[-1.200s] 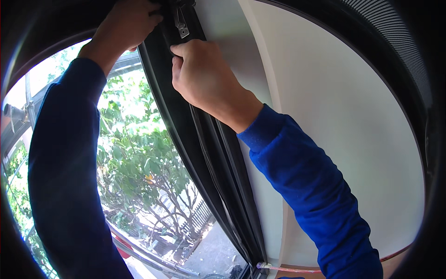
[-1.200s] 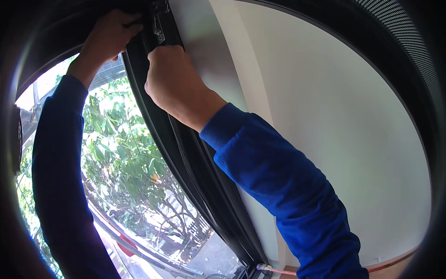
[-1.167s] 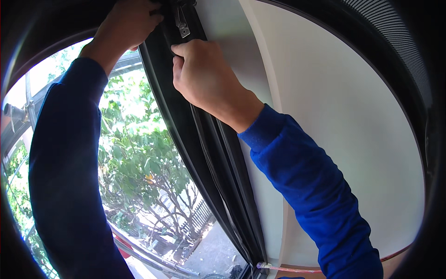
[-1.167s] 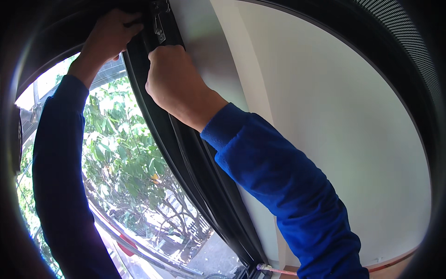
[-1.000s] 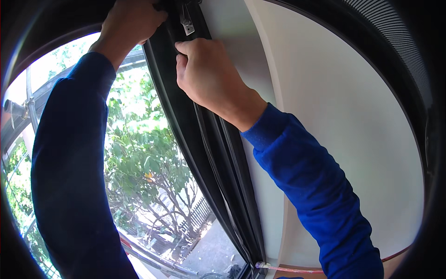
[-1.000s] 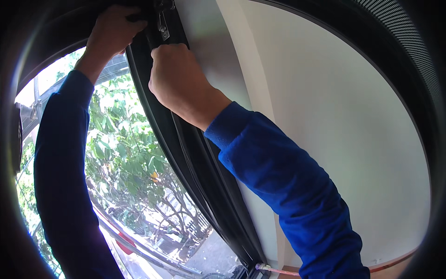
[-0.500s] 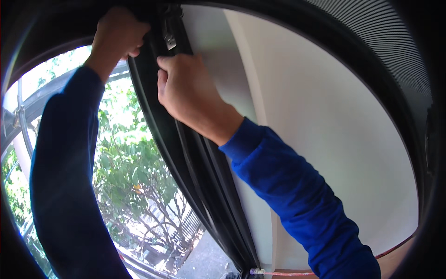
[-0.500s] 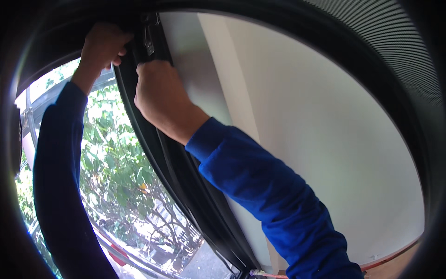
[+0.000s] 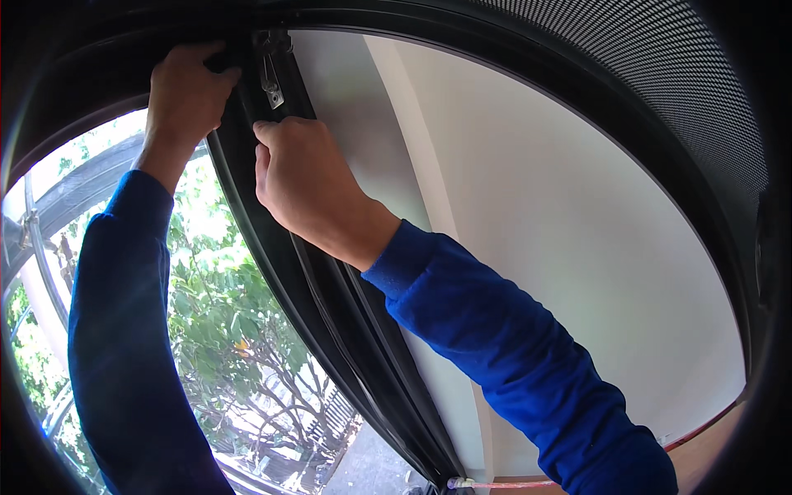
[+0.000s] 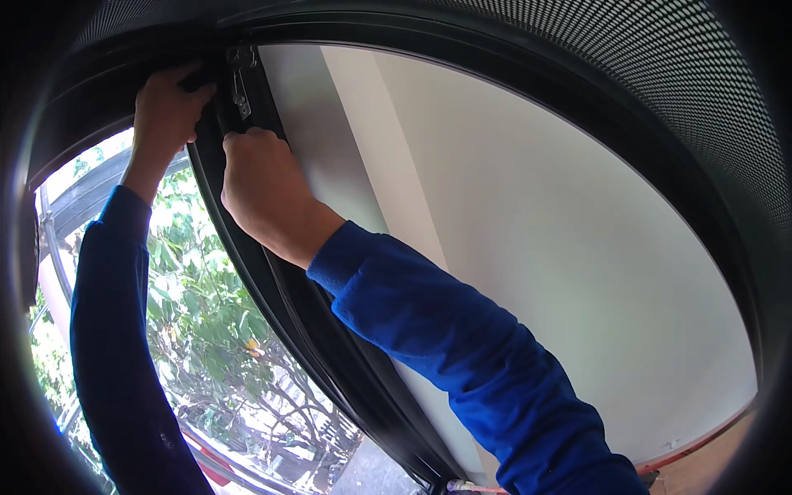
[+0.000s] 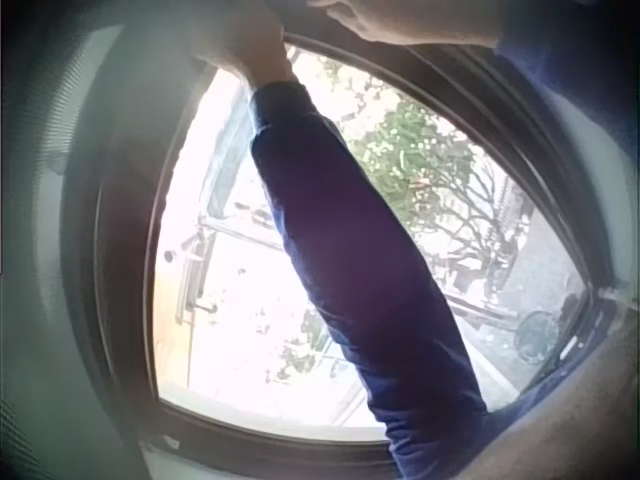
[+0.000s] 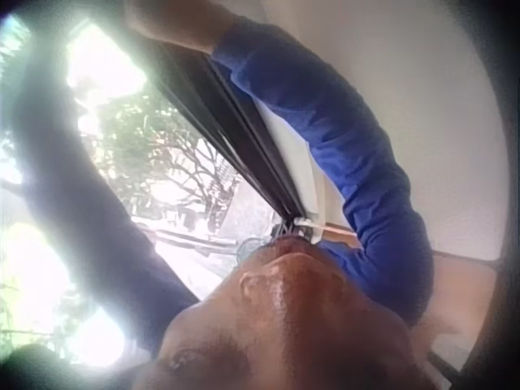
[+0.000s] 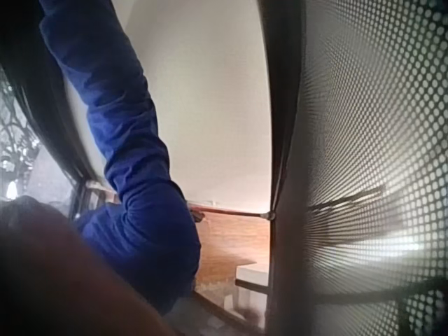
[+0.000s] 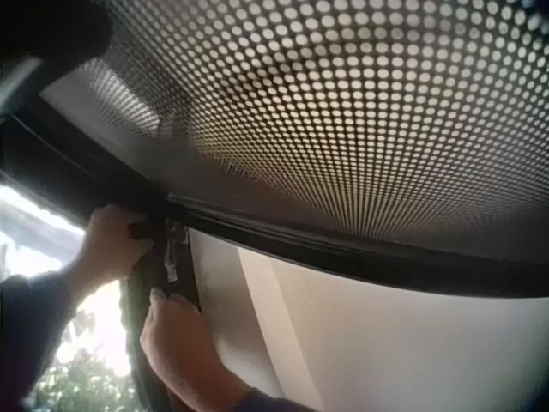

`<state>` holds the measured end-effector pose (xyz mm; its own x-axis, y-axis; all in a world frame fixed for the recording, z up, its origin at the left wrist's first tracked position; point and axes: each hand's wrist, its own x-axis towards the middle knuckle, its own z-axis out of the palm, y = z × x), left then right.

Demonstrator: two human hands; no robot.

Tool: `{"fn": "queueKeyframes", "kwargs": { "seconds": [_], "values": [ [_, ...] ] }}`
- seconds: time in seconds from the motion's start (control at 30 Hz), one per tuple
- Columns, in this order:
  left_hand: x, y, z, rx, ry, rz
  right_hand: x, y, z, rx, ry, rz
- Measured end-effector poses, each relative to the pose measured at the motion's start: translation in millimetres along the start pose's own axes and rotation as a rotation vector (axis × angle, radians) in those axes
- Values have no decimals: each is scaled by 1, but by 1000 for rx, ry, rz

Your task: Installing a rubber gasket seal around the frame of a large glass window.

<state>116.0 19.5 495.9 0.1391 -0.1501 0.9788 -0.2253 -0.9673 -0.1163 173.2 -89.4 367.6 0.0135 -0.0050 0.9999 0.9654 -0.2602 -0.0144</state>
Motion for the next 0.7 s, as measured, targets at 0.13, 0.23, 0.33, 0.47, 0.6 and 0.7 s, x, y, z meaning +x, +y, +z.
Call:
{"fn": "queueKeyframes", "kwargs": {
  "seconds": [0.13,0.23,0.33,0.47,0.6,0.7],
  "values": [
    [5,0,1,1,-23,-73,4,-3,-4,20,-26,22],
    [5,7,5,17,3,-73,5,0,-6,13,-42,45],
    [12,6,7,179,-64,34,4,-1,-7,23,2,15],
    [27,12,0,280,-190,-33,5,-9,-15,-16,-34,19],
    [40,-16,-4,296,-222,101,3,-11,-7,-48,127,-114],
    [19,-41,-4,400,-257,128,-1,-13,2,-11,76,-163]
  ]
}}
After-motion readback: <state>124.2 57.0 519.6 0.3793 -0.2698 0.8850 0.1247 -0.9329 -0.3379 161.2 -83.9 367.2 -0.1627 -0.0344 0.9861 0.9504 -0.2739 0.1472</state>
